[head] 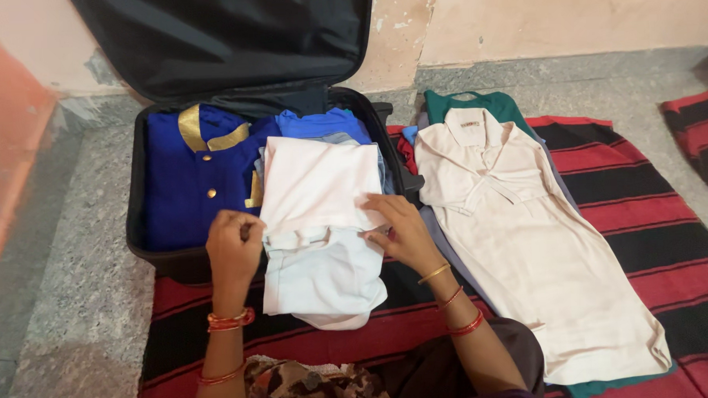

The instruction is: The person packs a suitcase by folding and arranging items including a blue tunic, a pair of jeans, and white shirts inside a black suitcase.

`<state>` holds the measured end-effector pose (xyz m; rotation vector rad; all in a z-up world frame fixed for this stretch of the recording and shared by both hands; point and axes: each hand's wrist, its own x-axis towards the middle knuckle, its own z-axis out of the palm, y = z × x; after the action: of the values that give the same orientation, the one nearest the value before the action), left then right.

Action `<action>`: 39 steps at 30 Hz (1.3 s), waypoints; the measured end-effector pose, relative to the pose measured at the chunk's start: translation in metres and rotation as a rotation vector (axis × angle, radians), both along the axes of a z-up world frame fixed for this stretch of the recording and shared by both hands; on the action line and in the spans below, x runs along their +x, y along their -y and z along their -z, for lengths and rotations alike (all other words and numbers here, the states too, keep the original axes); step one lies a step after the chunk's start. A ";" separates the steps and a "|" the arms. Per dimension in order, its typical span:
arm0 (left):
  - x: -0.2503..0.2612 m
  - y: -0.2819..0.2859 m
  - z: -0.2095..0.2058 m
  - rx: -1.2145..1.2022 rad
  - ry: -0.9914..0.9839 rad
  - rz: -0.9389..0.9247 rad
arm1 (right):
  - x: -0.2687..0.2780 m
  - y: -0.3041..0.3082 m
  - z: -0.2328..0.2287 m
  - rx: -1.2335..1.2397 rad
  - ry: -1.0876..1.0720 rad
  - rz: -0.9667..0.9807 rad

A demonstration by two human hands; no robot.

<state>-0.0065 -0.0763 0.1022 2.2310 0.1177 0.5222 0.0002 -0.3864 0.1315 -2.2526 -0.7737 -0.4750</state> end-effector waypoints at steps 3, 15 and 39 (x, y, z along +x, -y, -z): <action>-0.003 0.014 -0.006 0.129 0.412 0.073 | 0.000 -0.005 0.005 -0.103 0.049 -0.067; -0.007 0.065 0.031 0.407 0.303 0.341 | 0.065 -0.002 0.012 0.060 0.056 -0.072; -0.008 0.079 0.046 -0.443 -0.219 0.846 | 0.093 -0.031 -0.119 -0.200 0.035 -0.251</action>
<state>-0.0140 -0.1551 0.0567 1.6840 -0.5304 -0.1998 0.0931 -0.3558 0.2508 -2.2901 -1.1487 -0.3297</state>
